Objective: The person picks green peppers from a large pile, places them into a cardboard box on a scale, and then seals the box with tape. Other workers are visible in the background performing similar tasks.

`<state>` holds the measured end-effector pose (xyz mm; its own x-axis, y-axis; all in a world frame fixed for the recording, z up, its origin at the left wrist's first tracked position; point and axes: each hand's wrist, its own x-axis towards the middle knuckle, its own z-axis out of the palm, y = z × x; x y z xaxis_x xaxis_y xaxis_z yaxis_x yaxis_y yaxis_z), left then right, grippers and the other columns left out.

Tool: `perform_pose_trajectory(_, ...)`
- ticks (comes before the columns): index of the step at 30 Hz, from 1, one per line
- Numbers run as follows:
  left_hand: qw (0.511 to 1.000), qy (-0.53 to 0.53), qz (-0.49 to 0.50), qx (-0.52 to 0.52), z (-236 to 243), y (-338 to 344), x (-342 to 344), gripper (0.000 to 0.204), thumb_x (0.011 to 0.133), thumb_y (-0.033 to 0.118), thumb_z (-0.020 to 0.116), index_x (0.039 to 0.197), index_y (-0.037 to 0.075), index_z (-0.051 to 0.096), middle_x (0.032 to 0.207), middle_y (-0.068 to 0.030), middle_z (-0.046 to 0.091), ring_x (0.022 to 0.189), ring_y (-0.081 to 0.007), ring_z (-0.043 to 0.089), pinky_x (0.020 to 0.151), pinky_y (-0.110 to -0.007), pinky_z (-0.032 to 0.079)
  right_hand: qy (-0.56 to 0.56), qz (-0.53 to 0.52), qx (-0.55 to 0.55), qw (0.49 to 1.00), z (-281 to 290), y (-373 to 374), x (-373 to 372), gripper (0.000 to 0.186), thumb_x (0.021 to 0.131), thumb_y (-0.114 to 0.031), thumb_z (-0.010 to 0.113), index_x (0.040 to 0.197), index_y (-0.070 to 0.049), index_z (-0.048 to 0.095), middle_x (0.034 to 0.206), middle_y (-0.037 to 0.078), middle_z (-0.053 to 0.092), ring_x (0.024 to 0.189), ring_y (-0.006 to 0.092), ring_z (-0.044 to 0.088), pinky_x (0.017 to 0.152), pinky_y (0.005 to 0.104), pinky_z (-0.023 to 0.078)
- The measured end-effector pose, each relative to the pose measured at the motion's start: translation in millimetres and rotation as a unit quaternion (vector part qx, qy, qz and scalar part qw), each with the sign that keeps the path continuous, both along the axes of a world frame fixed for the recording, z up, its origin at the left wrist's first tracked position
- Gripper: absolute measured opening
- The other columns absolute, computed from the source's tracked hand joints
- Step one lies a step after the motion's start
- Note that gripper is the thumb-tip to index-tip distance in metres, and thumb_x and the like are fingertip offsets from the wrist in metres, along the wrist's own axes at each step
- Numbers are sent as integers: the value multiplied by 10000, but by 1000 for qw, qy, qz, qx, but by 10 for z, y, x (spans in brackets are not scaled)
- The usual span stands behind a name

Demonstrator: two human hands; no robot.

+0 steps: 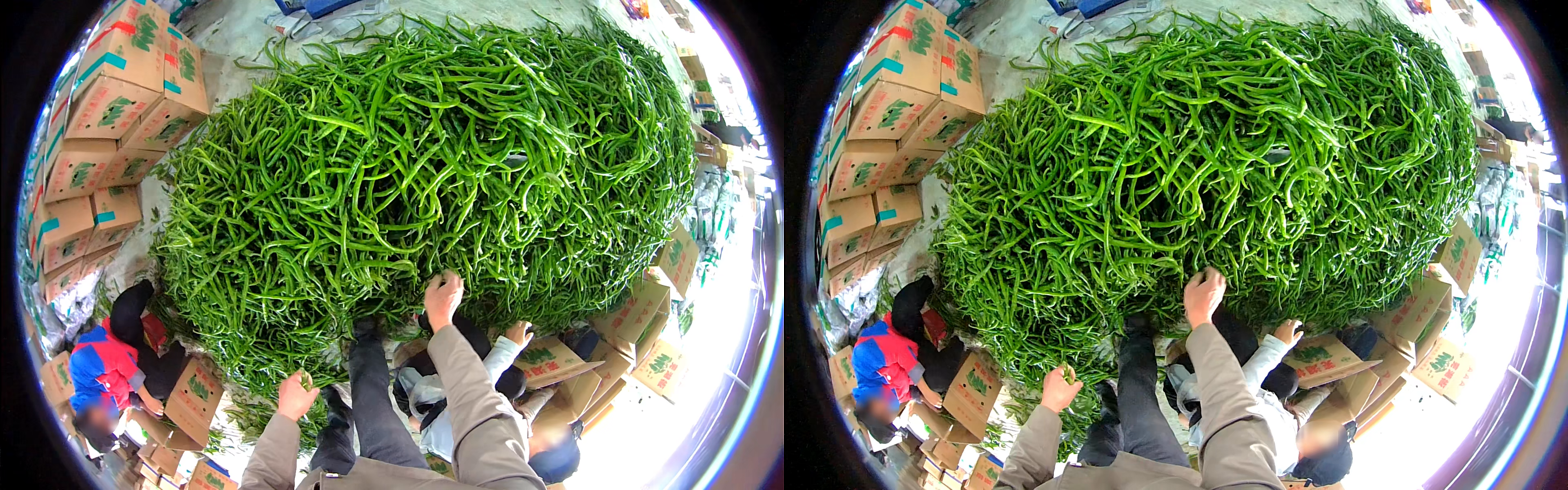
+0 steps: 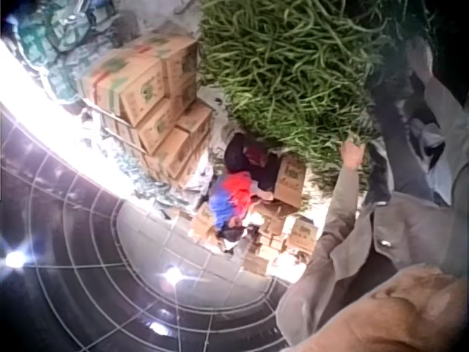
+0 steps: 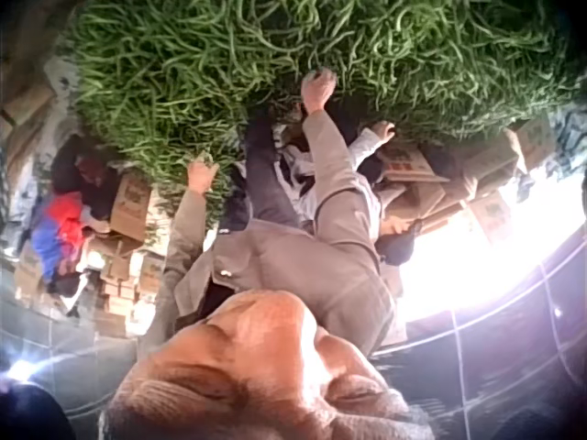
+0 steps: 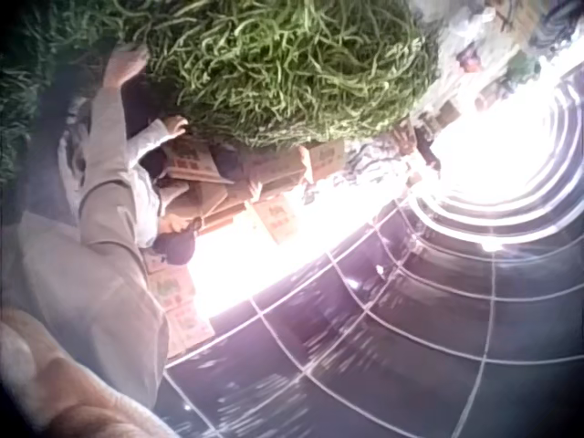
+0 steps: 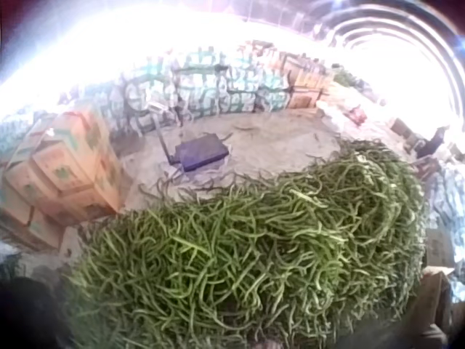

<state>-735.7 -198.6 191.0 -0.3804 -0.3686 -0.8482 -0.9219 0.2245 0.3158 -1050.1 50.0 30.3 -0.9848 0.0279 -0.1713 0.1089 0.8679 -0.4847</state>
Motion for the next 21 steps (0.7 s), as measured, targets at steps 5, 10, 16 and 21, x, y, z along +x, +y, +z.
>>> perform_pose_trajectory(5, 993, -44, 78, 72, -139, 199, 466, 303, 675, 148, 860, 771, 71, 583, 719, -56, 604, 661, -165, 560, 642, -338, 481, 17, -146, 128, 981, -270, 122, -840, 557, 813, -296, 738, 1211, 68, 596, 1201, 284, 608, 1139, 423, 556, 1008, 497, 429)
perform_pose_trajectory(10, 987, -87, 102, 90, -154, 371, 648, 317, 655, 197, 861, 751, 62, 590, 703, -65, 616, 650, -183, 557, 631, -357, 471, 132, -48, 185, 973, -241, 2, -1316, 530, 761, -370, 798, 1123, -10, 659, 1104, 202, 646, 1075, 379, 581, 951, 494, 455)
perform_pose_trajectory(16, 991, -84, 69, 74, -246, 456, 790, 318, 666, 207, 869, 771, 55, 610, 686, -69, 628, 633, -185, 585, 632, -356, 493, -148, -69, 151, 975, -477, -129, -1751, 477, 832, -470, 705, 993, -22, 739, 891, 207, 729, 830, 406, 702, 743, 526, 558)
perform_pose_trajectory(21, 989, -11, 125, 73, -395, 419, 692, 284, 687, 170, 856, 769, 62, 606, 660, -56, 608, 610, -188, 570, 616, -347, 483, -164, 7, 173, 971, -573, 48, -1676, 520, 872, -457, 623, 924, 48, 739, 977, 307, 702, 924, 446, 698, 870, 505, 549)
